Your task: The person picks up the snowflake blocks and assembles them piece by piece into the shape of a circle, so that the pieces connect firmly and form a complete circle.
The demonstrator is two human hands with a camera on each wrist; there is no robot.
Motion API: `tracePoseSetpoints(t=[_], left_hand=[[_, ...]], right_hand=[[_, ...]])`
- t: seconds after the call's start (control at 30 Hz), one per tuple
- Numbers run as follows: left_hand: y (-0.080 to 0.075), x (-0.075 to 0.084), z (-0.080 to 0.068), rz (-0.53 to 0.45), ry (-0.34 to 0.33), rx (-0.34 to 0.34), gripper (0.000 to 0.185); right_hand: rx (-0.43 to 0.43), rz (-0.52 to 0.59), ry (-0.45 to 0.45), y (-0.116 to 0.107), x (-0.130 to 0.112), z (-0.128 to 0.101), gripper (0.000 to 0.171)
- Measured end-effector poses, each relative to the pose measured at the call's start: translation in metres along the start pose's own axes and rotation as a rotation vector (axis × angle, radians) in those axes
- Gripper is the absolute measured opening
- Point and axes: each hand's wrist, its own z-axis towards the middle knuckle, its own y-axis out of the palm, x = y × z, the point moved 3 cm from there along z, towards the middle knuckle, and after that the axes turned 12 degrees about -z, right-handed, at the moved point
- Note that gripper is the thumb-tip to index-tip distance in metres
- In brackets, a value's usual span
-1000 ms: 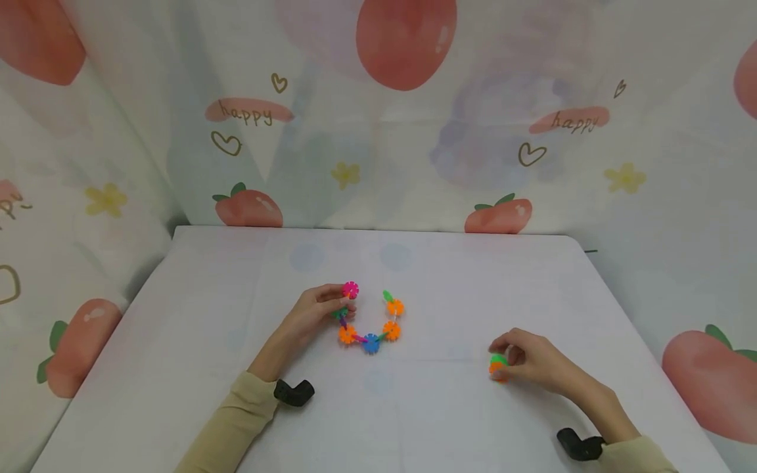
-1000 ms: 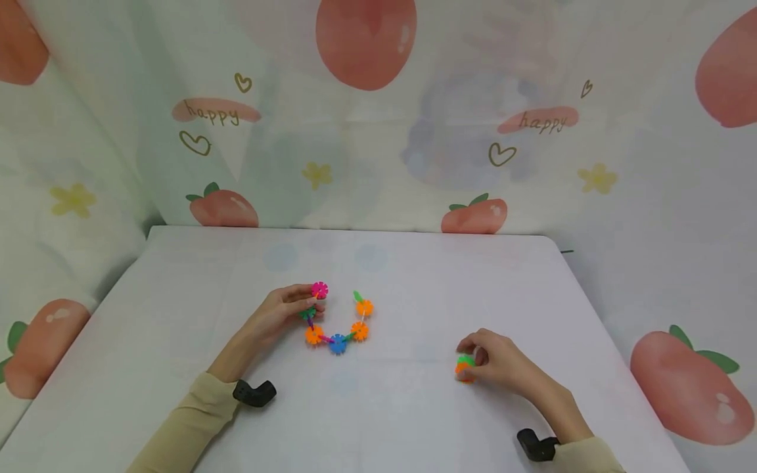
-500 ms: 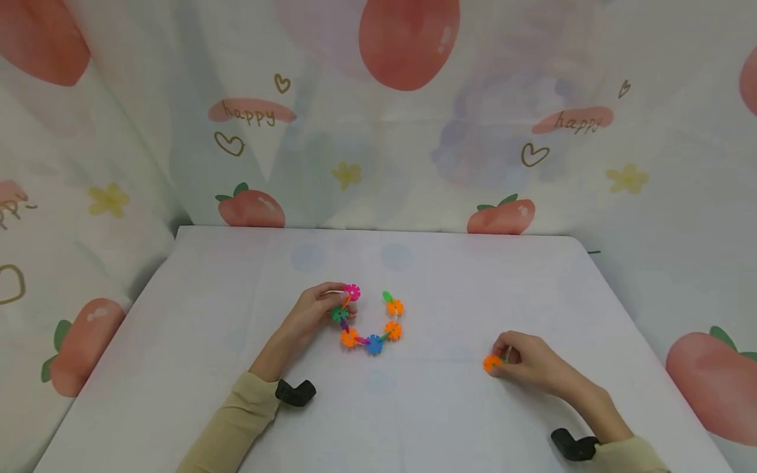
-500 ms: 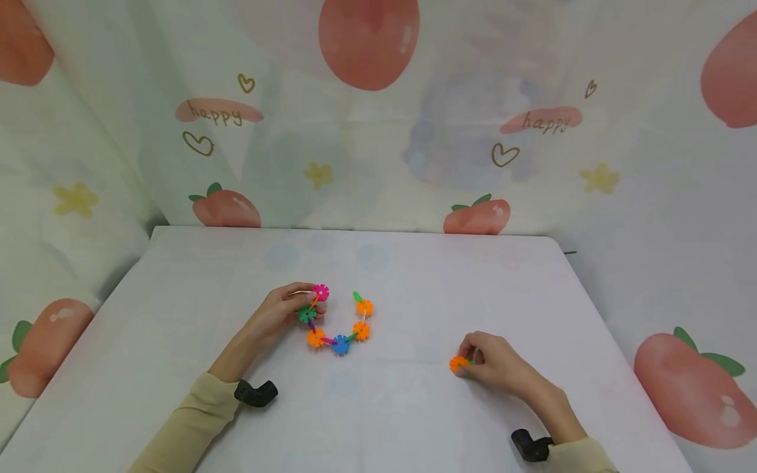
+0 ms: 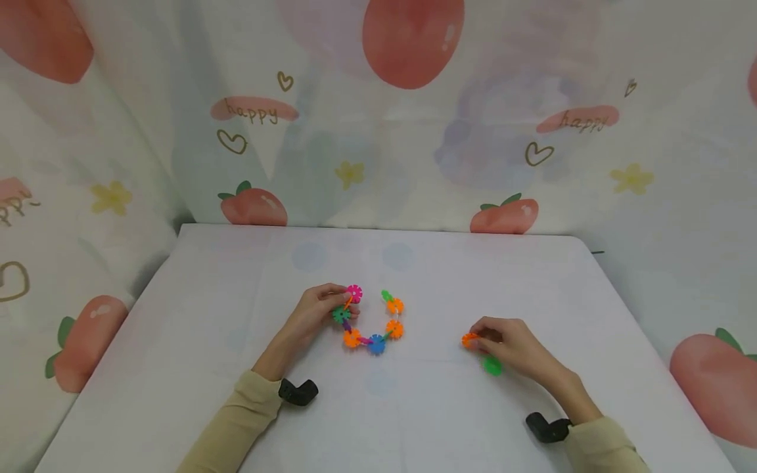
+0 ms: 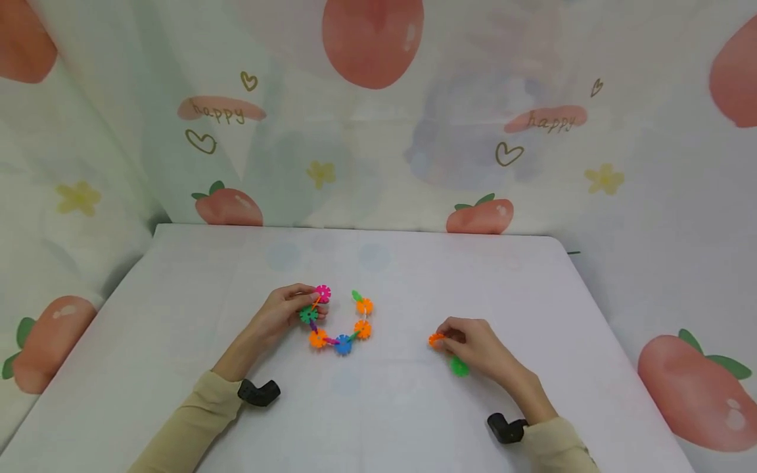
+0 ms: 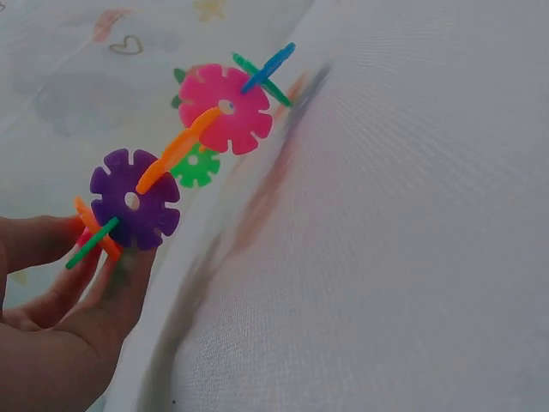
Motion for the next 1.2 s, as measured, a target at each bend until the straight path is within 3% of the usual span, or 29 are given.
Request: tracePoseSetpoints(t=[0.4,0.63,0.9,1.2], left_hand=[[0.0,-0.001,0.0,0.017,-0.013,0.021,0.04],[0.0,-0.001,0.002,0.034,-0.013,-0.018,0.042],[-0.001,-0.001,0.003,0.067,-0.002,-0.038,0.041],[0.0,-0.001,0.003,0.091,0.003,-0.037,0.037]], right_hand=[[0.035,0.091,-0.12,0.014,-0.045,0.063,0.013],[0.084,0.115,-0.165,0.021,-0.066,0.091,0.009],[0.126,0.103,-0.182,0.029,-0.084,0.117,0.007],[0.112,0.127,-0.203,0.04,-0.099,0.135,0.005]])
